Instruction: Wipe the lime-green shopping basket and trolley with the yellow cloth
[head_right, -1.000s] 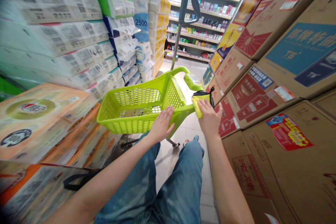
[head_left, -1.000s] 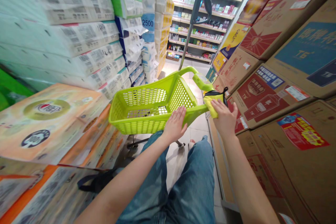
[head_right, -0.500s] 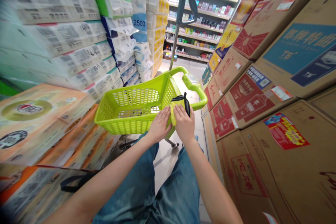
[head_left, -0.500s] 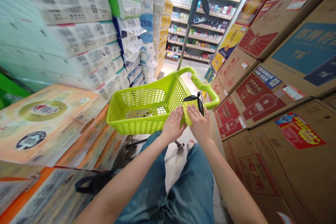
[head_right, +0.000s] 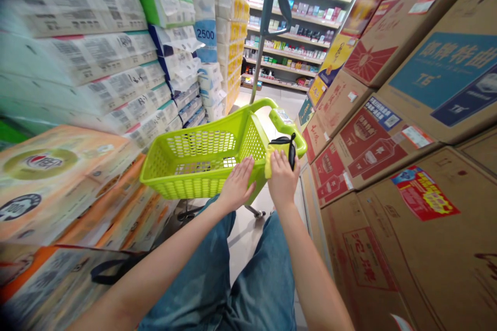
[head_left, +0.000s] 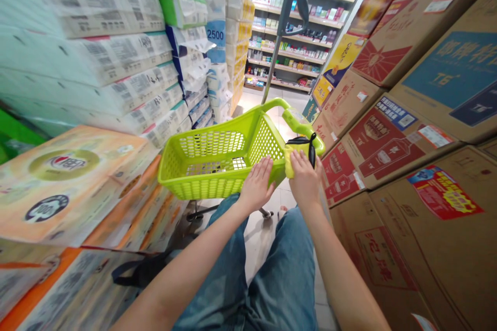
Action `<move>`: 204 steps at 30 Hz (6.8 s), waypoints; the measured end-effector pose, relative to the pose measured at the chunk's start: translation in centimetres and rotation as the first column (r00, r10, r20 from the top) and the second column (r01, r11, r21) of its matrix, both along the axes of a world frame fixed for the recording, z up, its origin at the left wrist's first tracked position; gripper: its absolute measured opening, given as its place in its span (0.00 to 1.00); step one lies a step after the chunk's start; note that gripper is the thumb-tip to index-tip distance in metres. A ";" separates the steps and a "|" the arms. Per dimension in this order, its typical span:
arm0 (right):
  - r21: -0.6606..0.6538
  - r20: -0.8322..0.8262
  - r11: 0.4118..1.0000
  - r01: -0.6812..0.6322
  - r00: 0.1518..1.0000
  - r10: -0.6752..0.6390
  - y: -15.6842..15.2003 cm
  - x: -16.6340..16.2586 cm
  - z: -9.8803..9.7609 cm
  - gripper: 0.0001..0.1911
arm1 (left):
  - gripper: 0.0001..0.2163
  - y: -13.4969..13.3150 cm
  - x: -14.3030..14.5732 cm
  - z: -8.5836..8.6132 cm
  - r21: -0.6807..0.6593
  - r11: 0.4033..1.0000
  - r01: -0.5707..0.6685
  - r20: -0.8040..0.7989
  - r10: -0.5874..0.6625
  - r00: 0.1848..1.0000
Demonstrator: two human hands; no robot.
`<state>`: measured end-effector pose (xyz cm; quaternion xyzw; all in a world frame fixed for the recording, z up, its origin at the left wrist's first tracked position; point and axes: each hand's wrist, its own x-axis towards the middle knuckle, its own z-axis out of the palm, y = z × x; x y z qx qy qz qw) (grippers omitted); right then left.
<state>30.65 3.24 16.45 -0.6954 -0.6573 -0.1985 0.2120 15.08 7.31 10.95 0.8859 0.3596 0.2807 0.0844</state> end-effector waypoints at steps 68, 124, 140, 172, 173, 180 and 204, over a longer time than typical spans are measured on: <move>-0.002 -0.044 0.990 -0.142 0.989 0.142 -0.7 -3.0 -1.5 0.27 | 0.32 0.2 -0.3 0.0 0.003 1.000 0.025 -0.005 -0.025 1.000; 0.047 -0.076 0.997 0.056 0.996 -0.053 0.2 7.5 1.9 0.33 | 0.29 0.3 -0.2 -0.4 0.028 1.000 0.005 0.009 -0.006 1.000; -0.047 -0.052 0.996 -0.069 0.996 0.067 -0.2 6.2 2.6 0.31 | 0.29 0.4 -0.1 -0.6 0.042 0.999 0.006 -0.004 -0.006 1.000; 0.040 -0.022 0.997 -0.063 0.998 0.064 0.5 0.2 -0.9 0.28 | 0.30 0.4 -0.1 -0.5 0.045 0.999 0.002 -0.001 -0.002 1.000; 0.027 -0.017 0.995 -0.099 0.995 0.100 0.5 -1.1 -1.5 0.28 | 0.30 0.4 -0.2 -0.5 0.042 0.999 0.007 -0.003 -0.006 1.000; -0.067 0.081 0.951 -0.300 0.949 0.305 -0.6 0.0 -0.9 0.27 | 0.29 0.4 -0.2 -0.5 0.032 0.999 0.002 -0.007 -0.002 1.000; -0.071 0.039 0.968 -0.241 0.969 0.244 -1.4 3.4 0.9 0.29 | 0.29 0.3 -0.3 -0.3 0.021 1.000 0.005 -0.014 -0.005 1.000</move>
